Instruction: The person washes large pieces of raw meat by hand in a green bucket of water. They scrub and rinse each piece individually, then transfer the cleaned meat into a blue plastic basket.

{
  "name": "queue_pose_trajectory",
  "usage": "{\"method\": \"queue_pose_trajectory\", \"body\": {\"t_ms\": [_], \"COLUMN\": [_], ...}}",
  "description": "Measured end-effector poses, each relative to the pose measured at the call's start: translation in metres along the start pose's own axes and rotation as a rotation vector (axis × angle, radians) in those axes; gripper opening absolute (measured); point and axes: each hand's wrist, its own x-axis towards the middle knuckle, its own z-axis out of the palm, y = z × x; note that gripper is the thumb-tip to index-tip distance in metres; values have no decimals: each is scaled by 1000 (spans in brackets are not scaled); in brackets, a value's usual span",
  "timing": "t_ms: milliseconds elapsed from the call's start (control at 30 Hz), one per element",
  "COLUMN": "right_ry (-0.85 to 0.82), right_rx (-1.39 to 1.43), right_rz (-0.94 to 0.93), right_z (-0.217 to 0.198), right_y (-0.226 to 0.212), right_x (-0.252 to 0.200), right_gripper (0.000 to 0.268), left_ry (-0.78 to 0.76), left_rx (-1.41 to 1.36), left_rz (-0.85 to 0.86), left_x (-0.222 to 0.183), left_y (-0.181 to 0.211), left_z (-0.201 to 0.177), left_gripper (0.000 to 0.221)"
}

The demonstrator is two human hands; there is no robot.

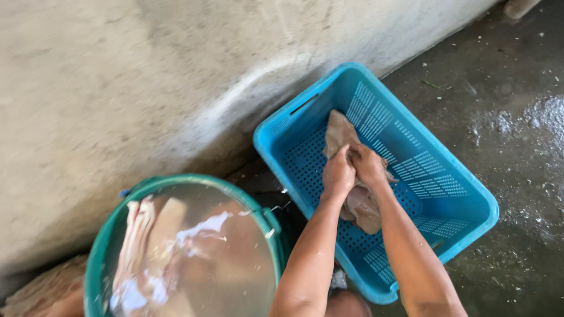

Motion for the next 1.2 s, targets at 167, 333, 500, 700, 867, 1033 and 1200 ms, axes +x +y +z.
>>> {"method": "queue_pose_trajectory", "body": {"t_ms": [167, 333, 500, 700, 867, 1033, 1200], "right_ry": [113, -4, -269, -562, -595, -509, -423], "right_rx": [69, 129, 51, -527, -761, -776, -670], "right_rz": [-93, -171, -226, -217, -142, -241, -348], "right_z": [-12, -6, 35, 96, 138, 154, 108], "right_y": [-135, -265, -340, -381, -378, -360, -395], "right_x": [-36, -85, -133, -179, -185, -185, -189], "right_gripper": [27, 28, 38, 88, 94, 37, 30], "left_ry": [186, 368, 446, 464, 519, 457, 335], "left_rx": [-127, -109, -45, -22, -75, -232, -457], "left_rz": [76, 215, 204, 71, 209, 178, 172], "left_x": [-46, -97, -156, -227, -261, -282, -288], "left_y": [30, 26, -23, -98, -131, -142, -155], "left_z": [-98, -199, -286, -346, -356, -342, -333], "left_gripper": [39, 35, 38, 36, 35, 34, 45]}}
